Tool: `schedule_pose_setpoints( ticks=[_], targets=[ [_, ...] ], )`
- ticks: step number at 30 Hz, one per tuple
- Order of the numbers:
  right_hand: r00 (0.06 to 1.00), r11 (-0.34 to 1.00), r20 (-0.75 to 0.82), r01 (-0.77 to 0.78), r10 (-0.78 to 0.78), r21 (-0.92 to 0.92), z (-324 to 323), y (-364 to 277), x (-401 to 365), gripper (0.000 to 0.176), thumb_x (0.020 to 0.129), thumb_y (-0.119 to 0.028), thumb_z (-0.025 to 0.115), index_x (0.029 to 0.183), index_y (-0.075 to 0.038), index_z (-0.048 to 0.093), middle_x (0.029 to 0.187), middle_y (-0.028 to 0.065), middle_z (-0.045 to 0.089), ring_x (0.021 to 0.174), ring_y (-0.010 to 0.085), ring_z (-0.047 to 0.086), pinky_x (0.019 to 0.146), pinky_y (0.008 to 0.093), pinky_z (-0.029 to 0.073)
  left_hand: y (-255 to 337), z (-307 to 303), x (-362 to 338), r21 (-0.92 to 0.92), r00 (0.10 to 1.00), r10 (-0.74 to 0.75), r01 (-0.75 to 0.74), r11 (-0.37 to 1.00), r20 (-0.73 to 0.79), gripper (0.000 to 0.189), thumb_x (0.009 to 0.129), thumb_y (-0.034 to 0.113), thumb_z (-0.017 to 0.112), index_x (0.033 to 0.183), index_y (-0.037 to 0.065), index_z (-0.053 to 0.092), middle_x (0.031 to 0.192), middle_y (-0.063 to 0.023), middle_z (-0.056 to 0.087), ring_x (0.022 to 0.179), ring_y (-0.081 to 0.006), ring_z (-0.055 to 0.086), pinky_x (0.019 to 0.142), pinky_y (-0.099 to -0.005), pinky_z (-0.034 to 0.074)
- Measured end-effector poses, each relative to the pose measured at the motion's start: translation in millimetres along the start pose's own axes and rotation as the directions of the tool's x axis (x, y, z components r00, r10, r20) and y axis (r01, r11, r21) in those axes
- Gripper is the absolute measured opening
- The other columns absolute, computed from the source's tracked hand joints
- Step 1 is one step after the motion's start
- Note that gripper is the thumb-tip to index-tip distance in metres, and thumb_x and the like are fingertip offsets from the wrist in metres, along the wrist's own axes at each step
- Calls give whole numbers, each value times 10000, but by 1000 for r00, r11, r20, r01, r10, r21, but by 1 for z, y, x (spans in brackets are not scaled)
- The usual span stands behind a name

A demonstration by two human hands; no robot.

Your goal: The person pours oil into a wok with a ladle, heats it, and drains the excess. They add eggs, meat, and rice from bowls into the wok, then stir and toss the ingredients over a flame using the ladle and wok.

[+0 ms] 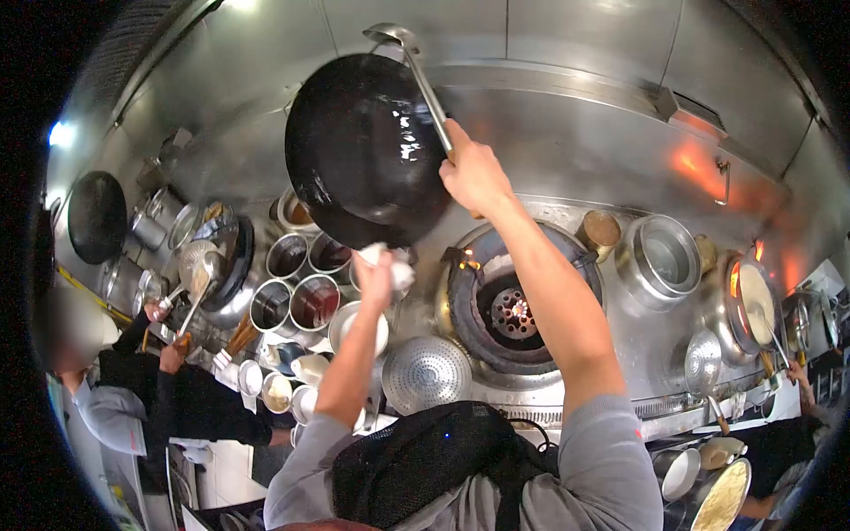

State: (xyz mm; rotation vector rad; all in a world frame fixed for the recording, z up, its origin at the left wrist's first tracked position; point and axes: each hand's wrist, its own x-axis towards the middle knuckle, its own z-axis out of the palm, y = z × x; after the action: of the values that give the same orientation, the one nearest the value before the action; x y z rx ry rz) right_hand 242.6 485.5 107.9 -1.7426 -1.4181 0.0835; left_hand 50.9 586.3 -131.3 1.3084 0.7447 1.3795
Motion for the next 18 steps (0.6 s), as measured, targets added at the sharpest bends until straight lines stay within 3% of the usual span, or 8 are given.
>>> schedule_pose_setpoints(
  ticks=[2, 4, 6, 9, 12, 13, 15, 18],
  targets=[
    [997, 997, -44, 64, -66, -51, 27, 26, -7, 644, 838, -111, 564, 1443, -66, 348, 994, 279, 660, 963, 458, 629, 856, 465, 501, 6, 17, -59, -364, 921, -368, 387, 847, 125, 101, 889, 96, 565, 977, 70, 523, 842, -94, 637, 636, -205, 629, 480, -351, 549],
    [990, 985, 68, -132, 125, 109, 42, 26, -25, 646, 861, -112, 564, 1458, -51, 324, 886, 252, 676, 806, 403, 680, 743, 445, 535, 31, 29, -109, -463, 781, -547, 621, 632, 301, 130, 860, 122, 575, 968, 64, 533, 775, -119, 634, 566, -217, 614, 436, -324, 521],
    [946, 885, 199, -312, 256, 344, 60, 16, -46, 658, 900, -119, 580, 1475, -2, 284, 704, 110, 610, 504, 152, 581, 467, 332, 484, 26, 34, -149, -474, 619, -665, 773, 423, 416, 167, 852, 97, 567, 1013, 67, 533, 833, -134, 632, 622, -236, 628, 433, -326, 512],
    [869, 683, 368, -489, 330, 543, 94, 33, -67, 679, 892, -105, 598, 1478, 11, 273, 684, 43, 543, 480, 127, 529, 421, 296, 439, -7, 45, -206, -422, 416, -767, 882, 209, 488, 222, 852, 121, 582, 1064, 81, 530, 933, -139, 630, 698, -254, 641, 485, -326, 523],
    [800, 573, 471, -596, 372, 562, 121, 47, -82, 703, 890, -94, 605, 1485, 4, 246, 686, 40, 526, 492, 126, 515, 416, 294, 430, 14, 53, -241, -317, 338, -792, 929, 193, 508, 234, 849, 143, 612, 1063, 63, 561, 929, -132, 659, 773, -251, 660, 574, -328, 557],
    [782, 546, 495, -621, 379, 563, 127, 51, -84, 706, 891, -94, 604, 1487, 3, 239, 690, 41, 527, 493, 128, 514, 419, 296, 430, 3, 53, -256, -321, 334, -795, 929, 185, 506, 234, 849, 143, 612, 1063, 63, 561, 929, -132, 659, 773, -251, 660, 574, -328, 557],
    [753, 510, 532, -656, 388, 557, 135, 55, -90, 709, 891, -93, 602, 1489, 3, 233, 693, 42, 528, 494, 130, 512, 421, 298, 430, -29, 51, -290, -85, 721, -319, 462, 883, 615, 244, 840, 137, 636, 1067, 70, 580, 961, -107, 660, 827, -235, 660, 601, -317, 559],
    [720, 484, 584, -689, 375, 539, 149, 60, -91, 706, 893, -88, 597, 1487, 13, 230, 697, 44, 529, 501, 133, 514, 423, 301, 426, -40, 74, -315, -197, 600, -573, 767, 611, 558, 87, 857, 99, 597, 933, 55, 596, 821, -76, 629, 651, -190, 650, 528, -348, 561]
  ],
)
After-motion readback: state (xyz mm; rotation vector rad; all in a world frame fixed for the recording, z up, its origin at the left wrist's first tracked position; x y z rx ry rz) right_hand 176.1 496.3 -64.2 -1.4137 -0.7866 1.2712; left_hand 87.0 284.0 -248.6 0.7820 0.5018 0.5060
